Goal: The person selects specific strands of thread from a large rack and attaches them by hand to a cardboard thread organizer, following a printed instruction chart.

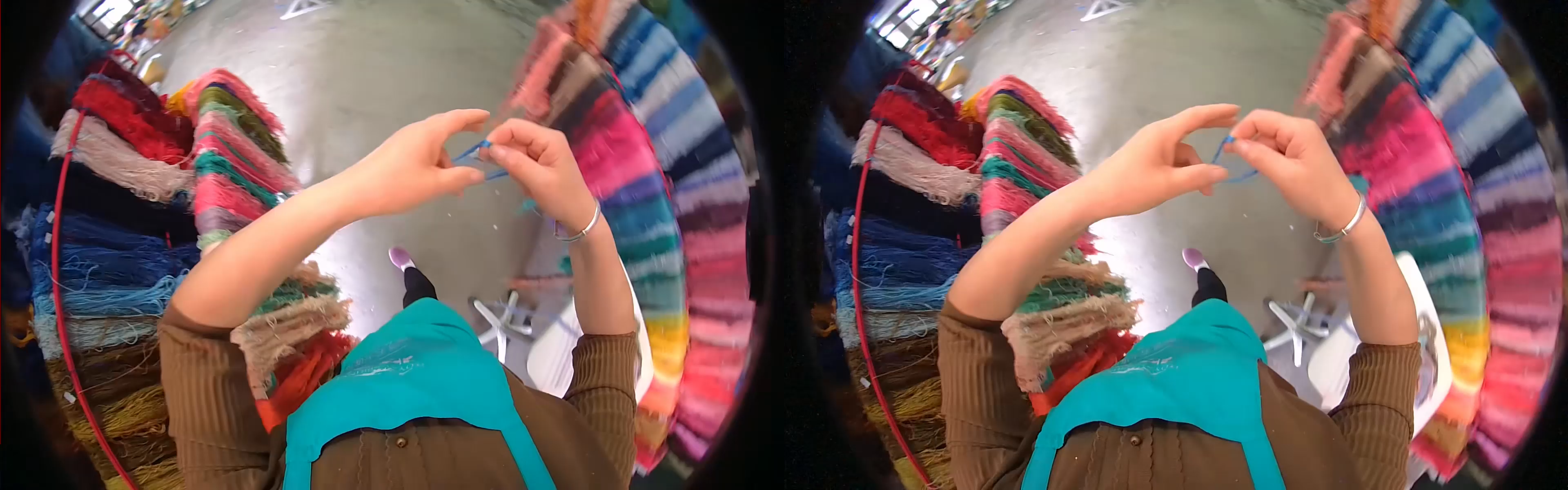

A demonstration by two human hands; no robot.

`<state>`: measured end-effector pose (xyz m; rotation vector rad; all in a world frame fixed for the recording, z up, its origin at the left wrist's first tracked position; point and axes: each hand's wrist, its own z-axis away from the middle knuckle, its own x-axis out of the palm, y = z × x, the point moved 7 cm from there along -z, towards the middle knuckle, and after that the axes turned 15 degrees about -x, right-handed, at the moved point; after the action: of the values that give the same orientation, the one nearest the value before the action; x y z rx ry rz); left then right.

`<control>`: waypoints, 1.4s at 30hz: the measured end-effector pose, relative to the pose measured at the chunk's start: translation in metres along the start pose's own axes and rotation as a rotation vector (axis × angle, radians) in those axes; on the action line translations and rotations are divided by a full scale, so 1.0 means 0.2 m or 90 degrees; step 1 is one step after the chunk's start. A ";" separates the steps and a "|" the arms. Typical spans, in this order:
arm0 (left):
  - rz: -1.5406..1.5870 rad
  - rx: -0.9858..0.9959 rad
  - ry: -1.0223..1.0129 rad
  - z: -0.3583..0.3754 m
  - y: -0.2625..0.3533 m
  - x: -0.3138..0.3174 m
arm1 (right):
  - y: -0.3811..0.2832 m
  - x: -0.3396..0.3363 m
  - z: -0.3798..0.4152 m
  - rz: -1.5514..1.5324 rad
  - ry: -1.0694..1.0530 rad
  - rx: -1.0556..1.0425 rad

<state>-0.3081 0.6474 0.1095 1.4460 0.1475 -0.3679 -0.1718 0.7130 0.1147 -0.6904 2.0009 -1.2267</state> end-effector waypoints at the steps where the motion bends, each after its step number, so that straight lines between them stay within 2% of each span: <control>1: 0.018 -0.001 -0.043 -0.02 0.02 0.12 | -0.04 -0.05 0.10 0.000 0.037 0.011; 2: 0.026 0.006 -0.067 -0.01 0.04 0.19 | -0.08 -0.10 0.21 -0.001 0.074 0.022; 4: 0.015 -0.129 -0.143 0.00 -0.02 0.31 | -0.14 -0.22 0.43 0.034 0.171 0.037; 9: -0.043 -0.017 -0.132 0.12 0.23 0.40 | -0.14 -0.44 0.93 0.166 0.285 0.032; 10: -0.036 0.008 -0.142 0.15 0.33 0.44 | -0.11 -0.42 0.99 0.186 0.274 -0.004; 11: -0.049 0.044 -0.144 0.18 0.44 0.50 | -0.16 -0.35 1.00 0.242 0.234 -0.114; 13: -0.084 0.121 -0.159 0.24 0.65 0.62 | -0.15 -0.20 1.02 0.066 0.190 -0.070; 14: -0.088 0.060 -0.198 0.24 0.75 0.70 | -0.14 -0.14 1.04 -0.056 0.181 -0.066; 15: -0.071 0.057 -0.213 0.25 0.79 0.78 | -0.14 -0.06 1.05 -0.178 0.170 -0.064; 16: -0.054 0.054 -0.227 0.25 0.84 0.86 | -0.19 0.03 1.07 -0.368 0.229 -0.076; 17: -0.037 0.051 -0.241 0.26 0.88 0.93 | -0.20 0.07 1.12 -0.513 0.177 -0.072; 18: -0.138 0.171 -0.160 0.27 0.97 0.97 | -0.21 0.10 1.18 -0.658 0.125 -0.068; 19: -0.225 0.217 -0.104 0.27 1.03 1.02 | -0.28 0.08 1.28 -0.726 0.128 -0.012; 21: -0.400 0.298 0.026 0.28 1.14 1.12 | -0.32 -0.09 1.54 -0.778 0.208 -0.029; 24: -0.457 0.252 0.047 0.21 1.15 1.26 | -0.42 -0.51 2.08 -0.658 0.331 -0.055; 25: -0.417 0.234 0.010 0.20 1.15 1.35 | -0.46 -0.64 2.30 -0.594 0.433 -0.022; 27: -0.336 0.193 -0.061 0.17 1.15 1.53 | -0.54 -0.92 2.77 -0.473 0.537 -0.010; 29: -0.243 0.263 -0.172 0.07 1.01 1.75 | -0.65 -1.16 3.22 -0.300 0.601 0.021; 30: -0.177 0.213 -0.225 0.08 0.96 1.88 | -0.71 -1.23 3.38 -0.261 0.582 0.028; 33: 0.027 0.113 -0.366 0.15 0.83 2.33 | -0.81 -1.44 3.88 0.007 0.658 0.231; 35: 0.119 0.021 -0.449 0.20 0.72 2.62 | -0.86 -1.56 4.13 0.287 0.682 0.403; 36: 0.147 0.001 -0.466 0.21 0.64 2.75 | -0.84 -1.66 4.28 0.460 0.645 0.481; 38: 0.180 -0.094 -0.450 0.24 0.52 2.96 | -0.97 -1.49 3.96 1.161 0.276 0.361; 39: 0.184 -0.102 -0.450 0.26 0.49 3.03 | -0.90 -1.47 3.92 1.023 0.343 0.355; 41: 0.203 -0.128 -0.447 0.29 0.42 3.14 | -0.74 -1.23 3.58 0.581 0.459 0.282; 42: 0.226 -0.138 -0.439 0.29 0.42 3.16 | -0.62 -1.14 3.45 0.435 0.388 0.226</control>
<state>0.3033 0.4973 -0.0043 1.0374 -0.6012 -0.5174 0.5167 0.4528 0.0668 0.5753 2.1084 -1.3783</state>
